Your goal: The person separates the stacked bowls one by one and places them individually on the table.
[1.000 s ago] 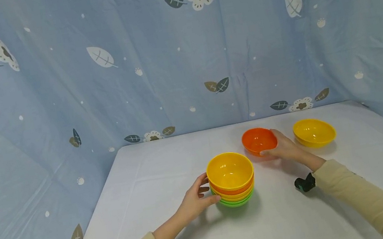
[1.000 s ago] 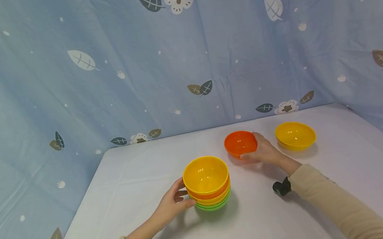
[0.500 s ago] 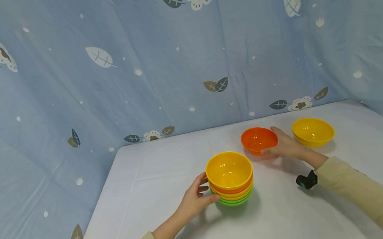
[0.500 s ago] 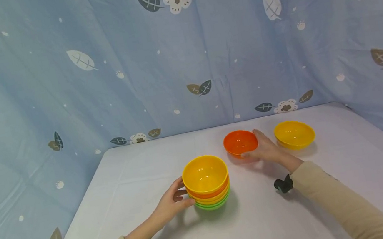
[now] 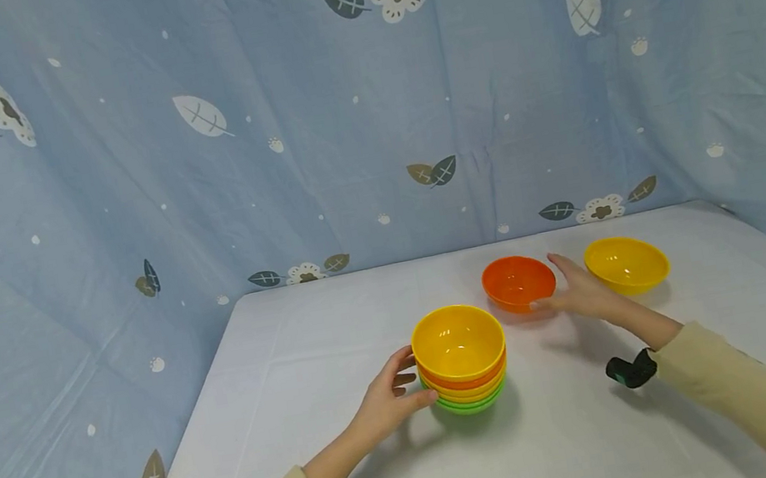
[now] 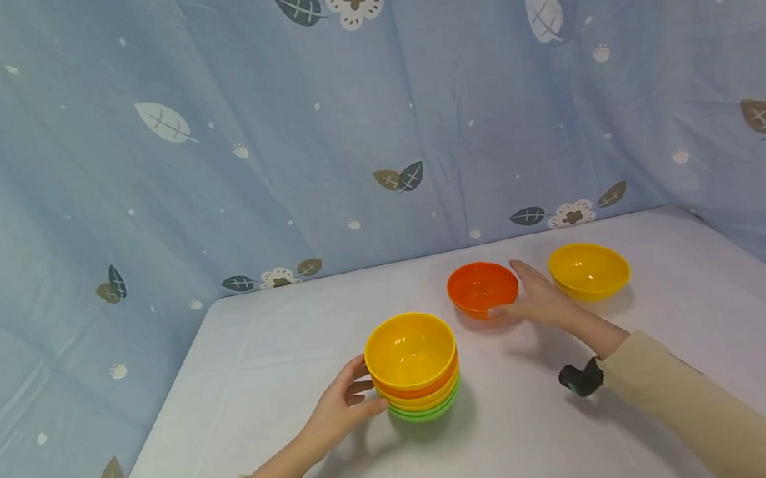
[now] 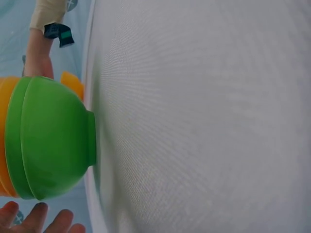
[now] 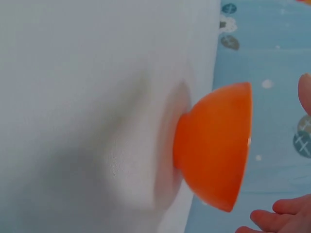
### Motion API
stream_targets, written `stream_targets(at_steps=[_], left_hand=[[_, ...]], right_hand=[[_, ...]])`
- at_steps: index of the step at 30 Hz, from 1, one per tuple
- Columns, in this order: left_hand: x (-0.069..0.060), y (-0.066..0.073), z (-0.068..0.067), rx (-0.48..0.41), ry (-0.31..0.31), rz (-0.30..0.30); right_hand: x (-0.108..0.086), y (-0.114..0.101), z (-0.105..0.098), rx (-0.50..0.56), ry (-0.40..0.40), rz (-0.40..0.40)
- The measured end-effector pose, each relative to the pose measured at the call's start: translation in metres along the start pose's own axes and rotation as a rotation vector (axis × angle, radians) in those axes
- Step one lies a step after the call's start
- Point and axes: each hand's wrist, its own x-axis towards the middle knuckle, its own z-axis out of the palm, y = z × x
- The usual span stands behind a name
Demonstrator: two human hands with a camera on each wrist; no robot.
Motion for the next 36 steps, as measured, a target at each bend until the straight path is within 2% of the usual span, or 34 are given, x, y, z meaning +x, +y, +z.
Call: stream_targets(at_steps=[12, 14, 18, 21, 25, 36], left_hand=[[-0.002, 0.001, -0.002, -0.012, 0.01, 0.025], [-0.004, 0.009, -0.004, -0.019, 0.01, 0.026], [-0.004, 0.011, -0.007, -0.033, 0.02, 0.021], [-0.001, 0.005, -0.008, -0.038, 0.028, 0.017], [-0.002, 0.008, -0.01, -0.051, 0.036, 0.014], [0.0, 0.016, -0.01, -0.066, 0.046, 0.011]], right_hand=[[-0.026, -0.011, 0.0, -0.013, 0.016, -0.1], [-0.03, -0.012, 0.001, -0.017, 0.012, -0.121], [-0.036, -0.016, 0.005, -0.019, 0.0, -0.128], [-0.042, -0.019, 0.009, 0.025, -0.019, -0.131], [-0.05, -0.024, 0.015, 0.1, -0.055, -0.167], [-0.06, -0.028, 0.031, 0.2, -0.11, -0.251]])
